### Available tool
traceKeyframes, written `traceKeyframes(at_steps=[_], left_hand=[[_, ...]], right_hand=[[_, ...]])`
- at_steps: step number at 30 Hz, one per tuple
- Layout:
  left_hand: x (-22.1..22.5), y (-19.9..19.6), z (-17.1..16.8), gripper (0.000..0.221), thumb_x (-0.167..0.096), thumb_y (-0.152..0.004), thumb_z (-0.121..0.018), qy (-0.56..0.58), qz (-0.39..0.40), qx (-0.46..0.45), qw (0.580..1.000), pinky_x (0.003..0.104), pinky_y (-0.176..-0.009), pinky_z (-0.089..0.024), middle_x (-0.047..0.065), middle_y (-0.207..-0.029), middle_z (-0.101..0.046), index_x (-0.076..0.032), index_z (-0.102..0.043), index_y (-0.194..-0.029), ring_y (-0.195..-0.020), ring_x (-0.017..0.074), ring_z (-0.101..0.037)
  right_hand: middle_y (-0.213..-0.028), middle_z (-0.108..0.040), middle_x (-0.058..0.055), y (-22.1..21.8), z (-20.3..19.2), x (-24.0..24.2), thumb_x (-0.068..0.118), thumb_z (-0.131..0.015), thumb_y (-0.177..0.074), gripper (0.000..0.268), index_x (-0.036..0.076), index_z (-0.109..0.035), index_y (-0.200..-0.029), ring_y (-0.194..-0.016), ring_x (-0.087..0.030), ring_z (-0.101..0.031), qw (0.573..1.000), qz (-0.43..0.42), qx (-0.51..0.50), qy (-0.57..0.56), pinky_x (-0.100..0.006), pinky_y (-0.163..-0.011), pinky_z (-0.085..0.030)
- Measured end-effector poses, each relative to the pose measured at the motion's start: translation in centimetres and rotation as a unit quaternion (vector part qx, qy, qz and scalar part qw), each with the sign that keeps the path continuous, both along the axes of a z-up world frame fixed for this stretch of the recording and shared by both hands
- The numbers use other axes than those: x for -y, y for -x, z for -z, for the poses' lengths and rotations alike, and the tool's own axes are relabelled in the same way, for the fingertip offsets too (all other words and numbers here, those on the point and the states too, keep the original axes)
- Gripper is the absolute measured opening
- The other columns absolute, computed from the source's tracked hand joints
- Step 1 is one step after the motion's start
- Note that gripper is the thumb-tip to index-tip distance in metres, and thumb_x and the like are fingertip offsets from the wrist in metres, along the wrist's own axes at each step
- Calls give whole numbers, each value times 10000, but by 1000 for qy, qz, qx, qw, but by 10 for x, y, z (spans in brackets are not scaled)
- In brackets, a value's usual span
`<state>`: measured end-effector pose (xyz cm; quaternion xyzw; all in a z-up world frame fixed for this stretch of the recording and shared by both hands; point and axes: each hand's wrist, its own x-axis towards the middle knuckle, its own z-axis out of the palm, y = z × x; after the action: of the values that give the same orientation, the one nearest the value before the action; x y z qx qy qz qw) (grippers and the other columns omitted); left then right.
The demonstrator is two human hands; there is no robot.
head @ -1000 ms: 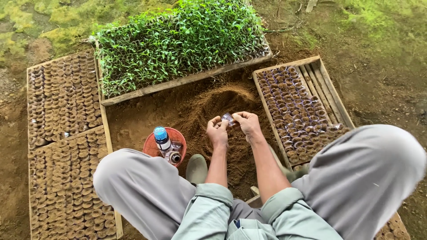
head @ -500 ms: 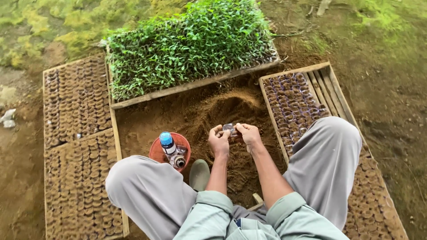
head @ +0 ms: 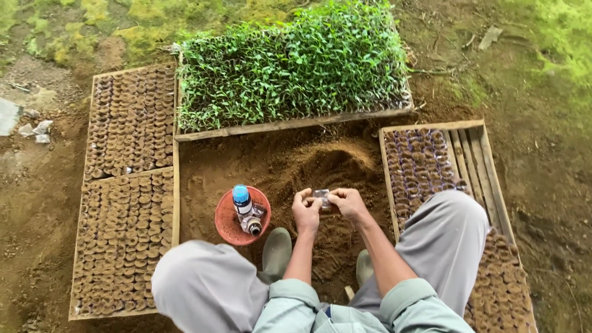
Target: Wrapping individual soil blocks with plastic film and arranging them in a wooden tray.
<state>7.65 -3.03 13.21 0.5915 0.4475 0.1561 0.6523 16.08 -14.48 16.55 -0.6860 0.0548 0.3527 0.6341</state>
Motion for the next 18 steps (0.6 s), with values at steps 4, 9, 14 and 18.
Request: traceKeyframes(at_steps=[4,9,14,18], left_hand=[[0,-5,-10,481,-40,-740,-754,4,24,-8,1000,251,-582,-575,56,-761,-741,-84,-669,-1212,-674,115,-660],[-9,-16,-12,398,-144,-783,-767,-18,0,-56,998,285,-664,-571,63,-892,-750,-119,-700,-1174,-772,115,-654],[-7,-18,-23,105,-128,-880,-677,-201,-32,-52,978,323,-749,-556,40,-857,-706,-146,-723,-972,-800,189,-691],[8,-29,-29,94,-133,-864,-691,-280,43,4,959,315,-764,-577,15,-857,-726,-190,-748,-912,-812,187,-729]], right_hand=[[-748,-721,-151,-13,7,1,49,-707,-911,103,-31,-763,-946,-646,-202,-702,1000,-4,-14,5,-336,-589,-623],[-747,-720,-168,-22,11,-9,73,-717,-909,119,-26,-761,-957,-636,-193,-697,999,33,-15,16,-339,-595,-633],[-691,-699,-160,-28,12,-10,53,-741,-874,93,-36,-763,-890,-590,-179,-665,996,75,35,22,-313,-536,-603],[-622,-674,-138,-35,18,-19,92,-794,-847,90,6,-769,-856,-523,-150,-620,993,90,80,12,-289,-451,-551]])
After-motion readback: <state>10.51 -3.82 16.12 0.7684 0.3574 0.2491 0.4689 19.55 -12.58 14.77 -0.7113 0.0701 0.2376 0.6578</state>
